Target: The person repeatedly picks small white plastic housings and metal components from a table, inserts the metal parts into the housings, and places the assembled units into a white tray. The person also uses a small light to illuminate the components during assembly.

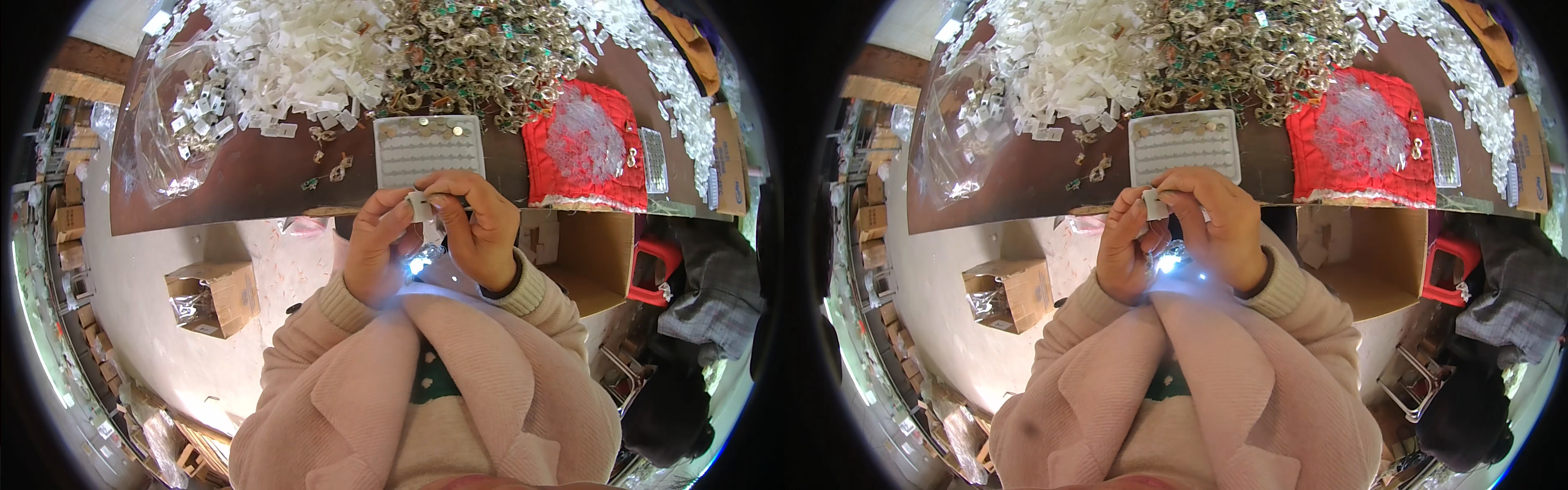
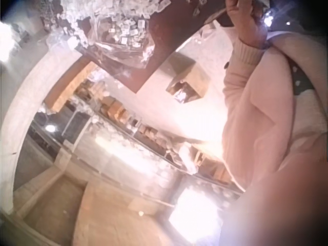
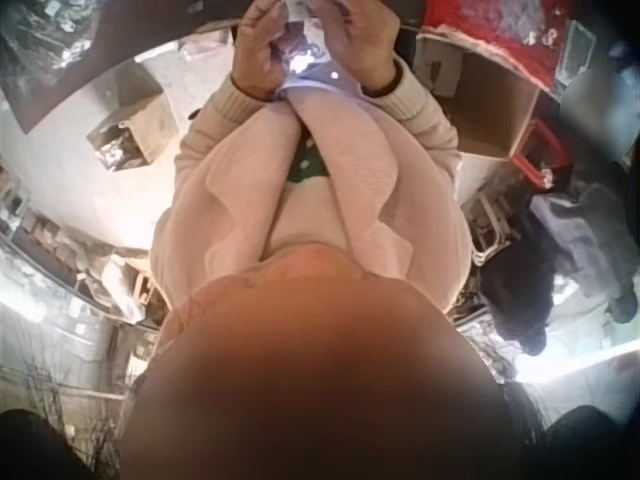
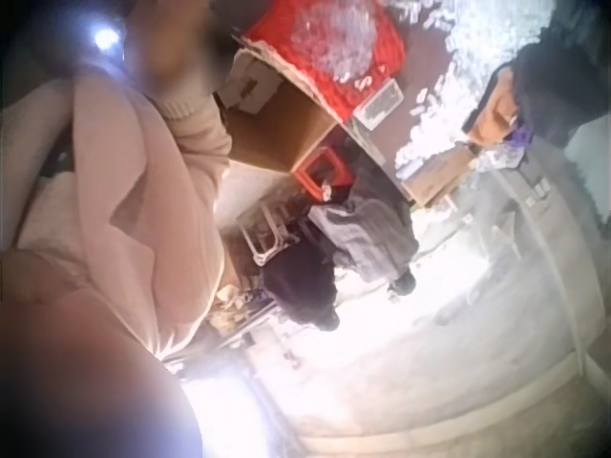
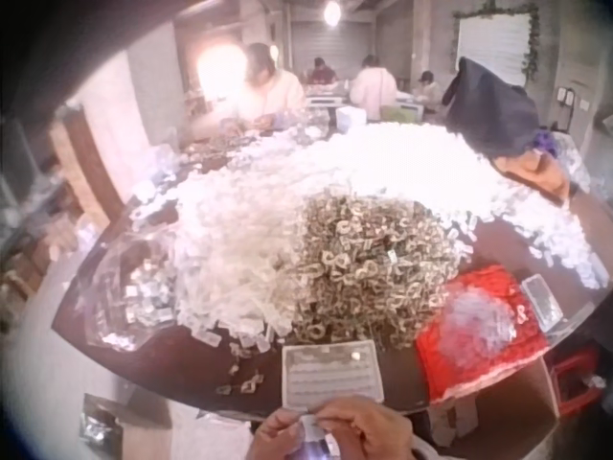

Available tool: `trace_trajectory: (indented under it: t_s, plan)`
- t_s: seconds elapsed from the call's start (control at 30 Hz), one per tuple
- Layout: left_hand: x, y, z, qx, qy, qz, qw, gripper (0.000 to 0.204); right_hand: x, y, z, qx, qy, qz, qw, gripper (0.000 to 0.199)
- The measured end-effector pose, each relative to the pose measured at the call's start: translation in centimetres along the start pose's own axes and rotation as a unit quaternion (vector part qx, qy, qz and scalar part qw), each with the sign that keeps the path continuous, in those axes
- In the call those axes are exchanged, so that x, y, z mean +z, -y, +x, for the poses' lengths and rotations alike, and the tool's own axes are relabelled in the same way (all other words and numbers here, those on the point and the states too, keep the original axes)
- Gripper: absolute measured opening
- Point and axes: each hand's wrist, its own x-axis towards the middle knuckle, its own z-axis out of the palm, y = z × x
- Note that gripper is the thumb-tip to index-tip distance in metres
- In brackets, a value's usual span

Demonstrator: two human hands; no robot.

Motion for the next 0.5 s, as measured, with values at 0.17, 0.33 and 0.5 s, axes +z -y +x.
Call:
trace_trajectory:
  t_s: [0.17,0.33,0.5]
  plan:
    - [-0.64,0.03,0.01,0.009,0.030,-0.056,0.998,0.022,0.15,0.00,-0.14,-0.006,0.015,0.014,1.000,0.008]
    - [-0.66,0.05,-0.02,0.018,0.026,-0.075,0.997,0.019,0.58,0.01,-0.28,-0.022,-0.009,-0.024,0.999,0.013]
    - [-0.66,-0.19,-0.31,0.032,0.005,-0.058,0.998,0.015,0.83,0.17,-0.14,-0.041,-0.013,-0.041,0.998,0.012]
